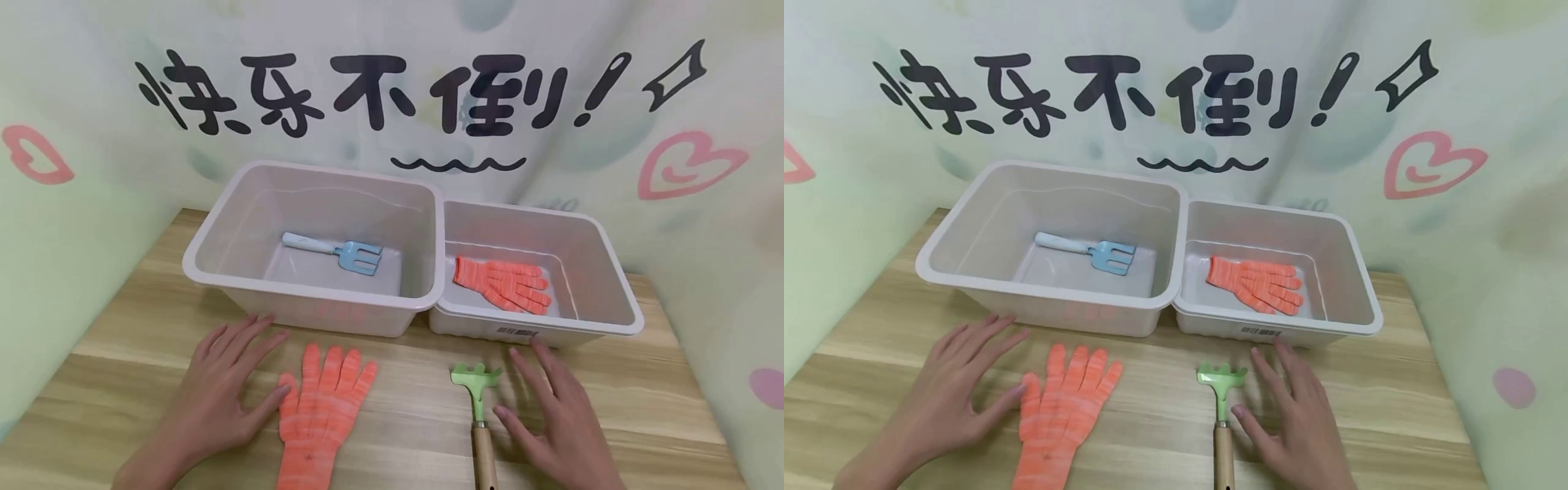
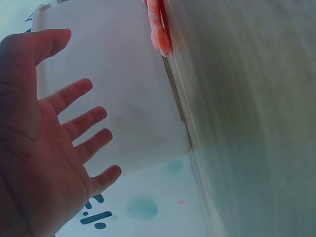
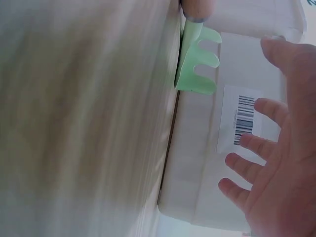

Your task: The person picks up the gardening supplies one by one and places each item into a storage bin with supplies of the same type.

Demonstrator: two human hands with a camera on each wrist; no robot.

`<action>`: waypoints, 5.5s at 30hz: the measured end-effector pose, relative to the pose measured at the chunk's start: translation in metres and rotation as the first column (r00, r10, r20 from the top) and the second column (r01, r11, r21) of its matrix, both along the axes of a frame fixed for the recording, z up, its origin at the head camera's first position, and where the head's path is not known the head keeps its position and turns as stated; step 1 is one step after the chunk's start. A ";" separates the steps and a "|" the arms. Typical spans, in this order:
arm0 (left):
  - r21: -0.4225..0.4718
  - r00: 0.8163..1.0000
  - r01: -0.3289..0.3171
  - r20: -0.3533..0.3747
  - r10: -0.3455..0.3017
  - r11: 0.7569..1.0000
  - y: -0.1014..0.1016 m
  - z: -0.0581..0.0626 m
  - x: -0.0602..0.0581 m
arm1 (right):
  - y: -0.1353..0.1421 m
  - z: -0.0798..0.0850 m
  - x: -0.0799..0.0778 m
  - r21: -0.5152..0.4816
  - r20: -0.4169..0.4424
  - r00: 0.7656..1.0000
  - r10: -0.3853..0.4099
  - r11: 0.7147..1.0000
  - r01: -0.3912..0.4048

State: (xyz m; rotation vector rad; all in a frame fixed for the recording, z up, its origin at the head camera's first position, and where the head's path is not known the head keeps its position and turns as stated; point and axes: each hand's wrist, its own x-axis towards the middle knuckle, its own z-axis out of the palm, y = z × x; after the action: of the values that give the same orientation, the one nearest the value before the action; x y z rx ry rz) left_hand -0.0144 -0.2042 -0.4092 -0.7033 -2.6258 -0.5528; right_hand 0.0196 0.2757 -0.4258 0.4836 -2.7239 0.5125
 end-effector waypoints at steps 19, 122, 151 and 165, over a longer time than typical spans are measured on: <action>0.299 0.822 0.293 -0.565 -0.079 0.908 0.016 0.061 -0.022 | 0.000 -0.001 0.005 -0.061 0.031 0.999 -0.041 0.997 0.043; 0.295 0.946 0.034 -0.318 0.065 0.955 -0.017 0.072 -0.062 | -0.050 0.006 0.010 0.062 0.465 0.815 -0.346 0.931 0.360; 0.321 0.953 0.023 -0.294 0.077 0.947 -0.016 0.071 -0.063 | -0.051 0.004 0.013 0.005 0.360 0.882 -0.305 0.946 0.326; 0.322 0.952 0.026 -0.296 0.074 0.946 -0.017 0.071 -0.064 | -0.053 0.007 0.012 -0.008 0.314 0.900 -0.301 0.948 0.319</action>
State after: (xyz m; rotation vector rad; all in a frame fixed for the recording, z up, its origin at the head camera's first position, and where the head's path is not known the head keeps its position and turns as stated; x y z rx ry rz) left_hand -0.0781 -0.2211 -0.3382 -0.5962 -2.1862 -0.7772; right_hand 0.0320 0.2228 -0.4188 -0.0601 -2.9905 0.6232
